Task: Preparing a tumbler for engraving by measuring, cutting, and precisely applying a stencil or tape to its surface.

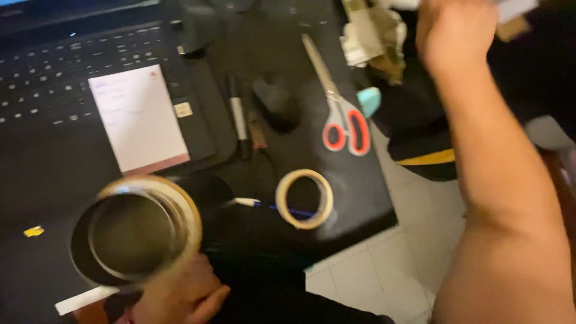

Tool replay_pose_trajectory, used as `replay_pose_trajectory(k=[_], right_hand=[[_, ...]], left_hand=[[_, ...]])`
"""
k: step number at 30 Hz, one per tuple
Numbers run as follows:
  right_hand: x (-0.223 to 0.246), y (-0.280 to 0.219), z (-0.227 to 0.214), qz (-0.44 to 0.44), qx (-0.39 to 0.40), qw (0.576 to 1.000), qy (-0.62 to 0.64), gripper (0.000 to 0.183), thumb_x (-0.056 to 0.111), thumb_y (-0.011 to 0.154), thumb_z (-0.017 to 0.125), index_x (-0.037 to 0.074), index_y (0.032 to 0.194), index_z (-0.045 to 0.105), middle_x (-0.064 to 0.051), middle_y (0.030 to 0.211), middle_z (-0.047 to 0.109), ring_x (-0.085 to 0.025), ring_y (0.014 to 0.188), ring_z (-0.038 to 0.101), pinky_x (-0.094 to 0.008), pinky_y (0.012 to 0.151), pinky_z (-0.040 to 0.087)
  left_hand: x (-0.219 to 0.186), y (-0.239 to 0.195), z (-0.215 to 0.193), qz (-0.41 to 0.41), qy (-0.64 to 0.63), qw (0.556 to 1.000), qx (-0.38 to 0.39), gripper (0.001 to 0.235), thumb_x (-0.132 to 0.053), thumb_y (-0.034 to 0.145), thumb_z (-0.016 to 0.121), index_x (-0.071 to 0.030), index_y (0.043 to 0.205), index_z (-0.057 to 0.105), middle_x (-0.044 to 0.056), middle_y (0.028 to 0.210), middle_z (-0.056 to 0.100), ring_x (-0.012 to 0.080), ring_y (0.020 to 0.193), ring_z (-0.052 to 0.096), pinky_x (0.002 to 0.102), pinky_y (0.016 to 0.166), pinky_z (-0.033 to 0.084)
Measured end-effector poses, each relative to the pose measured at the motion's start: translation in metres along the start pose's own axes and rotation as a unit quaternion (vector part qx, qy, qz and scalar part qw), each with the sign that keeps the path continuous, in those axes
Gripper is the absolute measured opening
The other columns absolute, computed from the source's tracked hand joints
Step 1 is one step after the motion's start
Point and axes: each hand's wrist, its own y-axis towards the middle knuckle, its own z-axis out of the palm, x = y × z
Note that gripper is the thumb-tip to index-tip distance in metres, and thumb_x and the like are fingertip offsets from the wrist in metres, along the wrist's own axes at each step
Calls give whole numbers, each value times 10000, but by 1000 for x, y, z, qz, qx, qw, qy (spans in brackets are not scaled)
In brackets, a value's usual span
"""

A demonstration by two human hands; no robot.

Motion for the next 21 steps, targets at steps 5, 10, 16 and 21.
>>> replay_pose_trajectory(k=[5,10,16,21], right_hand=[[-9,-58,-241,25,81,995,45,154,133,980,629,262,896,632,50,801,590,-233,600,534,-350,474,367],[-4,-120,-391,26,17,970,242,144,24,1036,628,51,1058,767,-105,1037,781,-250,702,616,-352,587,447],[23,-169,-481,47,-10,927,371,137,24,997,638,-45,1006,756,-204,941,756,-313,749,719,-371,596,506],[58,-190,-494,57,-25,905,421,116,11,968,649,-32,977,757,-184,931,750,-312,775,727,-364,614,510]], left_hand=[[-10,3,24,36,-237,873,-425,361,-295,846,642,-190,517,535,-8,485,522,235,464,503,403,493,344],[-8,-1,45,-20,-191,880,-434,261,-278,850,658,-181,609,642,8,594,612,239,583,566,394,583,401],[-22,-6,27,-99,-146,900,-398,277,-291,959,662,-108,753,693,64,700,639,253,667,593,397,638,412],[-46,-16,-3,-86,-138,897,-412,284,-236,1041,640,-60,824,691,104,719,635,312,709,591,440,686,427]])
